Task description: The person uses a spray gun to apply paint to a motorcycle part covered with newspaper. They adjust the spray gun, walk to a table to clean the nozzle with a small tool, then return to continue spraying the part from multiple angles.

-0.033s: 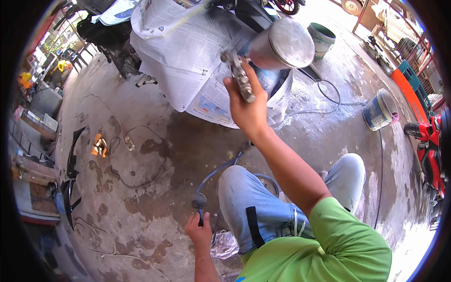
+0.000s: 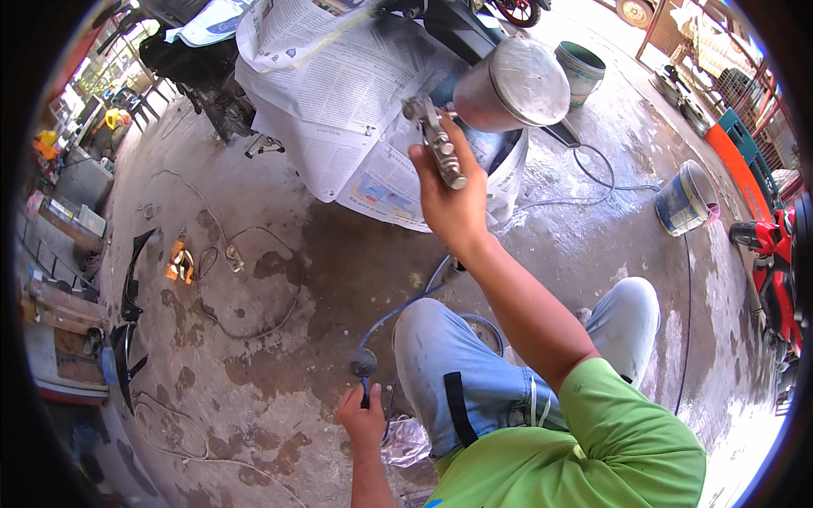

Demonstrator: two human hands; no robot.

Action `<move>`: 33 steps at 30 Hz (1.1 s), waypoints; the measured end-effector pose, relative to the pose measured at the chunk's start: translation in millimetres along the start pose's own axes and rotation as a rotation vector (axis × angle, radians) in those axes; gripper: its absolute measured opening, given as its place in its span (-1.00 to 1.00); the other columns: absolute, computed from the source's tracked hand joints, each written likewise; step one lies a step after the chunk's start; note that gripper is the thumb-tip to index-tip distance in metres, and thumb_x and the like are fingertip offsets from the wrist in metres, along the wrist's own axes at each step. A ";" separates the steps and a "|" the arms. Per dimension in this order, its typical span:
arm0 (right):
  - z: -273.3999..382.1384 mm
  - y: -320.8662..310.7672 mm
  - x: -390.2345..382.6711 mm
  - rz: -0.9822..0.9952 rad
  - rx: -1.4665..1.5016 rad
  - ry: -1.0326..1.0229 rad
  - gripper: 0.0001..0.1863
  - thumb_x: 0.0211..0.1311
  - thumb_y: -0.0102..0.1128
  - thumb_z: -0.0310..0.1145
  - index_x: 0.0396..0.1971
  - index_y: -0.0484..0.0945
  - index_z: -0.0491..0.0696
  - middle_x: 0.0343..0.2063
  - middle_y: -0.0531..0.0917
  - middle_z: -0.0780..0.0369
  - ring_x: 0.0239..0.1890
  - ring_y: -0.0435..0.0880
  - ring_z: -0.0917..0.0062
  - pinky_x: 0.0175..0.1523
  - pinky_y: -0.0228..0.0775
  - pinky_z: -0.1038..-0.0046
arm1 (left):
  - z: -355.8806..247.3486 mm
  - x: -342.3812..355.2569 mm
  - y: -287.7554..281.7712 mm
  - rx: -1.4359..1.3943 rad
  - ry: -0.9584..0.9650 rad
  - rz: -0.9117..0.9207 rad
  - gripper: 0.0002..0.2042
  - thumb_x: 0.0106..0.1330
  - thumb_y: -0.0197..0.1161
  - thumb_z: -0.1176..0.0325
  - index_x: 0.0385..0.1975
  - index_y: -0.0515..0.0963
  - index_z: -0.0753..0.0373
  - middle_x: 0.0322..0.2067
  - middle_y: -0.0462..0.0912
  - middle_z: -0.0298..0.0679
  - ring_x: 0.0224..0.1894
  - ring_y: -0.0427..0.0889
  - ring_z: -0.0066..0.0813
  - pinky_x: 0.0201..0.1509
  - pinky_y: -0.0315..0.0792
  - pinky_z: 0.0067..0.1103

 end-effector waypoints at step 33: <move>17.9 -200.6 58.1 -0.014 0.139 0.158 -0.46 0.47 0.10 0.20 -0.30 0.55 -0.07 -0.55 0.63 0.29 -0.76 0.41 0.76 -0.71 0.17 0.65 | -90.9 24.4 123.7 0.088 0.084 0.344 -0.36 0.26 0.45 0.18 0.29 0.42 0.32 -0.25 0.57 -0.17 -0.26 0.61 -0.19 -0.12 0.52 -0.31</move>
Point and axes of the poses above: each hand's wrist, its own x-axis towards the middle knuckle, its own y-axis out of the palm, z = x × y, the point moved 6 cm from there along x, towards the middle knuckle
